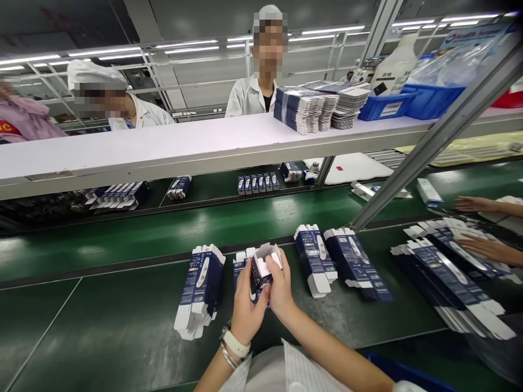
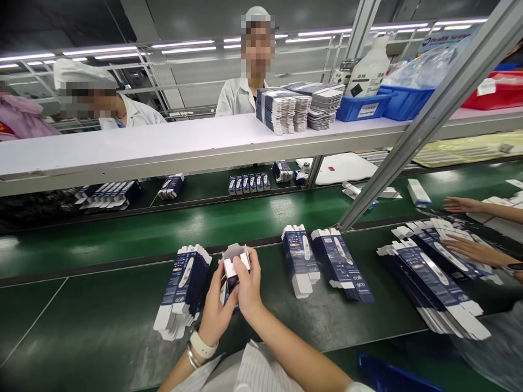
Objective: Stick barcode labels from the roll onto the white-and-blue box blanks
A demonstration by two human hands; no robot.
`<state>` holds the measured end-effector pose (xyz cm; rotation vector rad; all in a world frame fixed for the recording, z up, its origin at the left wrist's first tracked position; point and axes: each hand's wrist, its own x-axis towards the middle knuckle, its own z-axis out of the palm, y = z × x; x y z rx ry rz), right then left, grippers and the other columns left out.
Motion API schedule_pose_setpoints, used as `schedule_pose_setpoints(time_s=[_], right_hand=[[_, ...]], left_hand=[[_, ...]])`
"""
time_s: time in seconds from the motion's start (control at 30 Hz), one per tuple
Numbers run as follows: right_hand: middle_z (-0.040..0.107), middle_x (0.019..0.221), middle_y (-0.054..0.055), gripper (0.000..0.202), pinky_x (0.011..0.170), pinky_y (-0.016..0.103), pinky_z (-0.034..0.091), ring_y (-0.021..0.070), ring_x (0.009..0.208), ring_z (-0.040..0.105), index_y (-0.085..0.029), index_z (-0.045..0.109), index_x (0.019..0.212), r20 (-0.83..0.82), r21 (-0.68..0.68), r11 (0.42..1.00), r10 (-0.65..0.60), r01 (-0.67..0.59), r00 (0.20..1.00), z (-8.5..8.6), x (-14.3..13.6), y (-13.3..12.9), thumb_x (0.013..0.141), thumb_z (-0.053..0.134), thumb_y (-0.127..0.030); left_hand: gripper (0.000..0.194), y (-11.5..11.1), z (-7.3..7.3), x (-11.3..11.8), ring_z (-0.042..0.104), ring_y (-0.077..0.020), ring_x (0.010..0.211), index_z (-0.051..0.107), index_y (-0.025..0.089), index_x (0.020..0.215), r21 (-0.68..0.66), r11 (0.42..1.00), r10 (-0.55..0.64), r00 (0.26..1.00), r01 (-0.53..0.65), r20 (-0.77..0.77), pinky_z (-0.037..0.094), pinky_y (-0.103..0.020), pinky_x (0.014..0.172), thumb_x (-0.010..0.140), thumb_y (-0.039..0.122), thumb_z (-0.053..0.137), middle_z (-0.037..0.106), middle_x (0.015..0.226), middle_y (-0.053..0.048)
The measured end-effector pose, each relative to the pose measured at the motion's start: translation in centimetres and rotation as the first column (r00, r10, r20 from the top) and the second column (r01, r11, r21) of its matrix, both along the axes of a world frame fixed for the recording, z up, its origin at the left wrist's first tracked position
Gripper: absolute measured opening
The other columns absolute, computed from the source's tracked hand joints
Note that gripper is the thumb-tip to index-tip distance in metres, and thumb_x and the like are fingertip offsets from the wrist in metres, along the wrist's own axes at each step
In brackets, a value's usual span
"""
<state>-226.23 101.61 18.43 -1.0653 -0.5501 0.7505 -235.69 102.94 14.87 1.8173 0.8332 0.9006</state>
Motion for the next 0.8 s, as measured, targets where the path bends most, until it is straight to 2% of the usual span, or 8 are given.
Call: schedule_pose_setpoints(time_s=[0.13,0.23,0.43,0.53,0.6,0.67,0.73,0.8], right_hand=[[0.053,0.08,0.0,0.024,0.064,0.028,0.044,0.0147,0.07,0.052,-0.022,0.048,0.09,0.079,0.027,0.999,-0.046,0.044,0.996,0.1,0.2,-0.4,0.075,0.055,-0.038],[0.054,0.084,0.001,0.024,0.071,0.03,0.043,0.0163,0.076,0.052,-0.022,0.05,0.091,0.159,0.057,0.998,-0.05,0.041,0.986,-0.1,0.3,-0.5,0.074,0.057,-0.038],[0.054,0.087,0.004,0.035,0.072,0.033,0.043,0.0185,0.08,0.054,-0.022,0.049,0.102,0.222,0.143,0.987,-0.099,0.068,0.97,-0.6,0.7,-0.3,0.086,0.031,-0.047],[0.055,0.086,0.003,0.031,0.073,0.034,0.044,0.0183,0.079,0.054,-0.023,0.044,0.109,0.249,0.165,0.984,-0.101,0.061,0.963,-0.5,0.8,-0.3,0.085,0.038,-0.041],[0.056,0.085,0.002,0.033,0.075,0.035,0.044,0.0183,0.079,0.055,-0.023,0.041,0.112,0.272,0.183,0.982,-0.103,0.054,0.957,-0.3,0.8,-0.4,0.083,0.042,-0.039],[0.056,0.085,0.002,0.035,0.076,0.035,0.043,0.0182,0.079,0.055,-0.023,0.039,0.113,0.298,0.197,0.979,-0.113,0.055,0.948,-0.2,0.8,-0.5,0.082,0.044,-0.036],[0.056,0.083,0.002,0.034,0.076,0.035,0.043,0.0179,0.078,0.055,-0.023,0.04,0.113,0.328,0.205,0.977,-0.124,0.057,0.936,-0.2,1.0,-0.5,0.081,0.045,-0.035],[0.057,0.082,0.001,0.031,0.075,0.035,0.043,0.0175,0.076,0.055,-0.023,0.042,0.111,0.362,0.207,0.977,-0.131,0.057,0.923,-0.2,1.2,-0.5,0.082,0.044,-0.034]], left_hand=[[0.052,0.5,2.2,-0.3,0.041,-0.0239,0.128,0.042,0.021,0.132,-0.296,0.951,-0.01,0.965,0.09,0.262,0.035,-0.038,0.107,0.087,0.046,0.047,0.042,0.139,-0.01],[0.042,1.1,4.4,-0.1,0.05,-0.0227,0.119,0.055,0.019,0.119,-0.431,0.894,0.016,0.954,0.121,0.301,0.039,-0.034,0.102,0.084,0.041,0.056,0.055,0.127,-0.009],[0.034,0.9,7.0,0.7,0.056,-0.0221,0.107,0.063,0.017,0.107,-0.589,0.784,0.062,0.92,0.196,0.388,0.042,-0.033,0.095,0.075,0.026,0.068,0.064,0.107,-0.008],[0.032,0.5,7.1,1.1,0.053,-0.023,0.113,0.064,0.017,0.107,-0.602,0.777,0.105,0.906,0.181,0.409,0.039,-0.035,0.1,0.078,0.028,0.065,0.063,0.113,-0.009],[0.031,0.2,6.8,1.3,0.051,-0.0228,0.116,0.064,0.017,0.108,-0.568,0.807,0.1,0.911,0.16,0.399,0.039,-0.035,0.101,0.081,0.031,0.062,0.06,0.117,-0.01],[0.028,0.1,6.3,1.3,0.054,-0.0211,0.112,0.064,0.018,0.109,-0.436,0.896,0.087,0.93,0.084,0.358,0.043,-0.034,0.096,0.083,0.03,0.06,0.06,0.116,-0.01],[0.025,0.1,5.8,1.1,0.057,-0.0183,0.104,0.065,0.021,0.108,-0.153,0.988,0.076,0.946,-0.028,0.316,0.049,-0.031,0.088,0.084,0.024,0.058,0.06,0.111,-0.009],[0.023,0.3,5.4,0.8,0.058,-0.0163,0.097,0.068,0.025,0.103,0.123,0.989,0.047,0.952,-0.087,0.301,0.051,-0.029,0.081,0.082,0.019,0.059,0.061,0.105,-0.007]])
